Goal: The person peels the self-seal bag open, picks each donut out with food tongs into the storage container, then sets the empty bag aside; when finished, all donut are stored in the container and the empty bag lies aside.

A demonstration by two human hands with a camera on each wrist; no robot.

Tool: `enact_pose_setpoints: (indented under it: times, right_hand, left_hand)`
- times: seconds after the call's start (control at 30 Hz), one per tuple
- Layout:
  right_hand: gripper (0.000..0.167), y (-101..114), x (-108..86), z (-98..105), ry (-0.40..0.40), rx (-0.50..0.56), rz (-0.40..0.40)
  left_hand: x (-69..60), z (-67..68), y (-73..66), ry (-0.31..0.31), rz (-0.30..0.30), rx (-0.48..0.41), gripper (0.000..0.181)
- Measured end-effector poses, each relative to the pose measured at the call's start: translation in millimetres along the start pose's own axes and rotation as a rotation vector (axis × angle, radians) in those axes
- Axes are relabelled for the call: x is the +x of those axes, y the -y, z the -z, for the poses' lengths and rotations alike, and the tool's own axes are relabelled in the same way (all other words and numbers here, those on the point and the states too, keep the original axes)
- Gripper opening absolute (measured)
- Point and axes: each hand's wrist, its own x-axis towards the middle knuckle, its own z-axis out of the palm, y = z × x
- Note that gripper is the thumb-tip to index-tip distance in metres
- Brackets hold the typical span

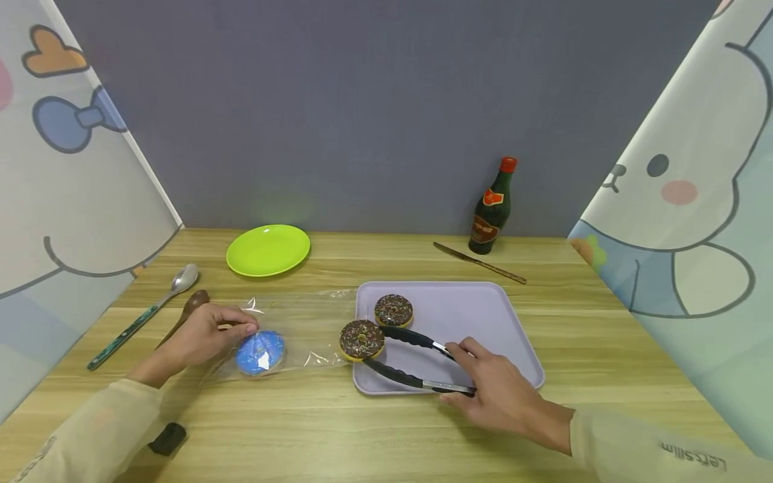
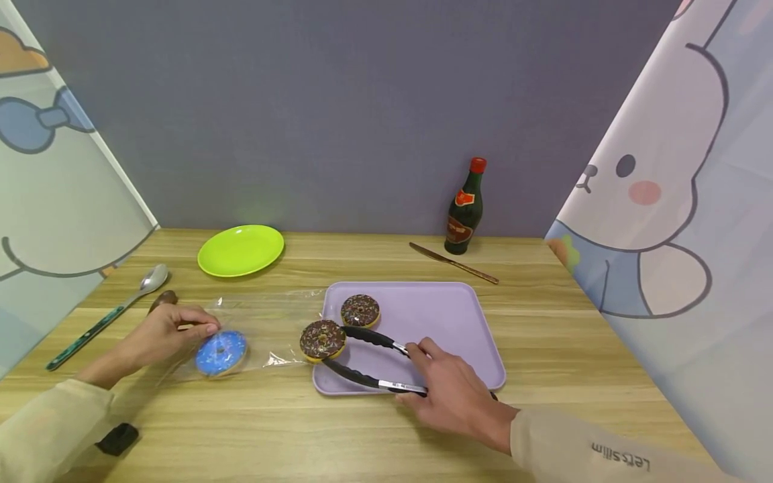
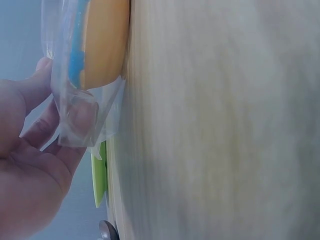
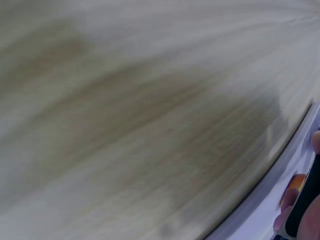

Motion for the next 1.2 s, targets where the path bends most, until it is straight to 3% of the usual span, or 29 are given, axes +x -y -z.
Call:
enact_pose_setpoints:
  times: [0.27, 0.67, 1.2]
  right_hand:
    - [0.062, -15.8, -19.7, 6.6, -0.04, 0.003, 0.025]
    - [0.063, -37.4, -48.4, 21.4, -0.066, -0.044, -0.018]
    - [0.066, -66.0, -55.4, 30.4, -0.084, -0.135, -0.131]
  left_hand:
    - [0.0, 0.3, 1.2, -0.006, 0.001, 0.016, 0.006]
    - [0.4, 1.3, 2.8, 0.007, 0.017, 0.011, 0.006]
    - [-0.5, 1.6, 1.5, -0.004, 0.004, 0.019, 0.006]
